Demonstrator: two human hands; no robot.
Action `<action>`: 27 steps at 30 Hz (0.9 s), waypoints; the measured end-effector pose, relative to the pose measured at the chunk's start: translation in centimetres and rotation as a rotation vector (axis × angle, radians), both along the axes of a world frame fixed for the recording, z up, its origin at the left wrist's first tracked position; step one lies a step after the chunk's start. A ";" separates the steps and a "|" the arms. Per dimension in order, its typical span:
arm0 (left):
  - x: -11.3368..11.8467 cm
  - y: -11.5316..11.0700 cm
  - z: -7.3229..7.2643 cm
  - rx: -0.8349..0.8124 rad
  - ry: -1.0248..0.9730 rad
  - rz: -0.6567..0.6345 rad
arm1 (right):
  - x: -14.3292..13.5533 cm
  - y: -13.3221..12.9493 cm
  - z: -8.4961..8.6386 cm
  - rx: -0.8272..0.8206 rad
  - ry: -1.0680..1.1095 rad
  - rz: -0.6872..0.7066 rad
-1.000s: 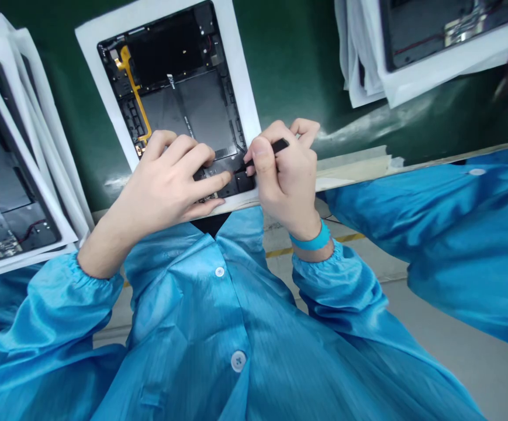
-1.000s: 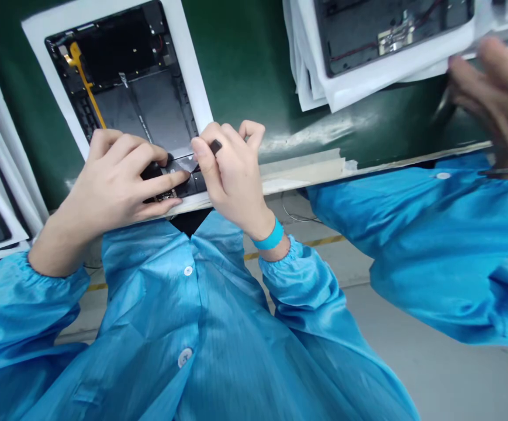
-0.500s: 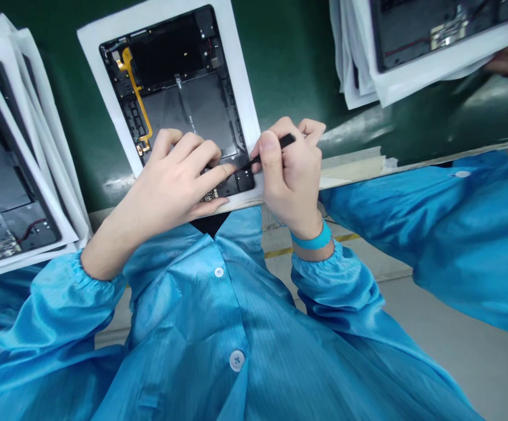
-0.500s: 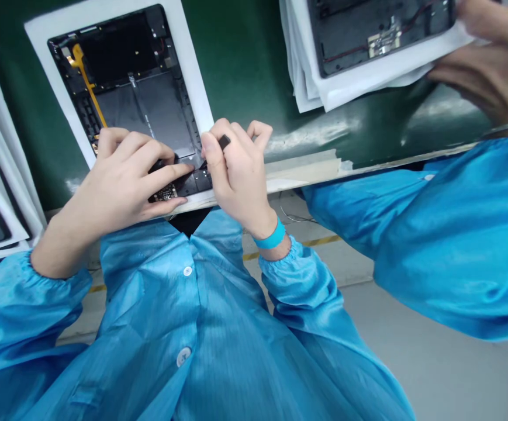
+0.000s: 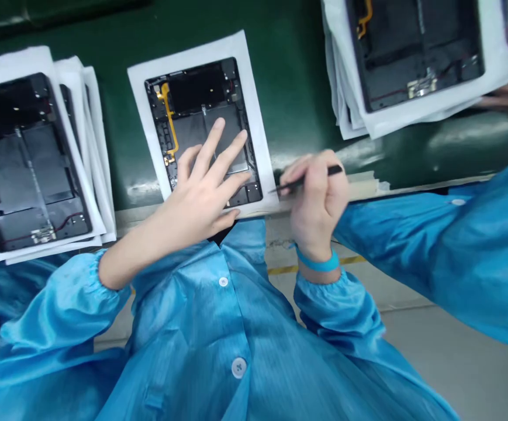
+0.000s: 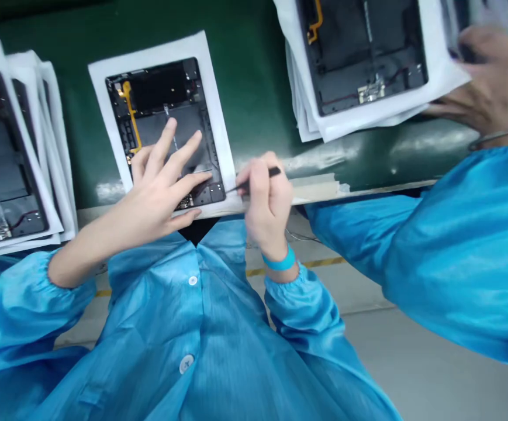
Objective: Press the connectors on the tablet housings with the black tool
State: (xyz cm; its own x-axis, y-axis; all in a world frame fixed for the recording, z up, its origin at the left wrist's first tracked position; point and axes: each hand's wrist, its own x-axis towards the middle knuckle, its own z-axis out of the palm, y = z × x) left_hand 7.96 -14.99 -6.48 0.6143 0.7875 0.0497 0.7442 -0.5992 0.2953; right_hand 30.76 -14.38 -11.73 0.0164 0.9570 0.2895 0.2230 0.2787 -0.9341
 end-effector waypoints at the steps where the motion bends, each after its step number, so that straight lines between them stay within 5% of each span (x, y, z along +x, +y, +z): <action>1: -0.7 0.7 0.6 -0.008 -0.010 -0.005 | 0.0 -0.6 0.4 0.023 0.155 -0.038; 3: -2.5 3.7 1.6 -0.023 -0.019 -0.002 | -0.2 -2.3 1.2 -0.027 0.406 -0.031; 6: -6.1 10.5 2.0 -0.080 0.067 0.048 | -0.9 -5.4 1.8 -0.343 0.575 0.130; 9: -9.7 16.4 1.7 -0.141 0.208 0.244 | -2.4 -8.3 1.2 -0.580 0.613 0.324; 12: -11.3 19.2 1.6 -0.234 0.270 0.319 | -4.3 -10.1 0.1 -0.707 0.532 0.367; 21: -8.6 17.4 4.9 -0.528 0.295 0.410 | -5.9 -10.2 -0.5 -0.851 0.696 0.257; 27: -11.7 13.4 5.9 -0.537 0.047 0.372 | -5.6 -11.0 -0.4 -0.757 0.606 0.149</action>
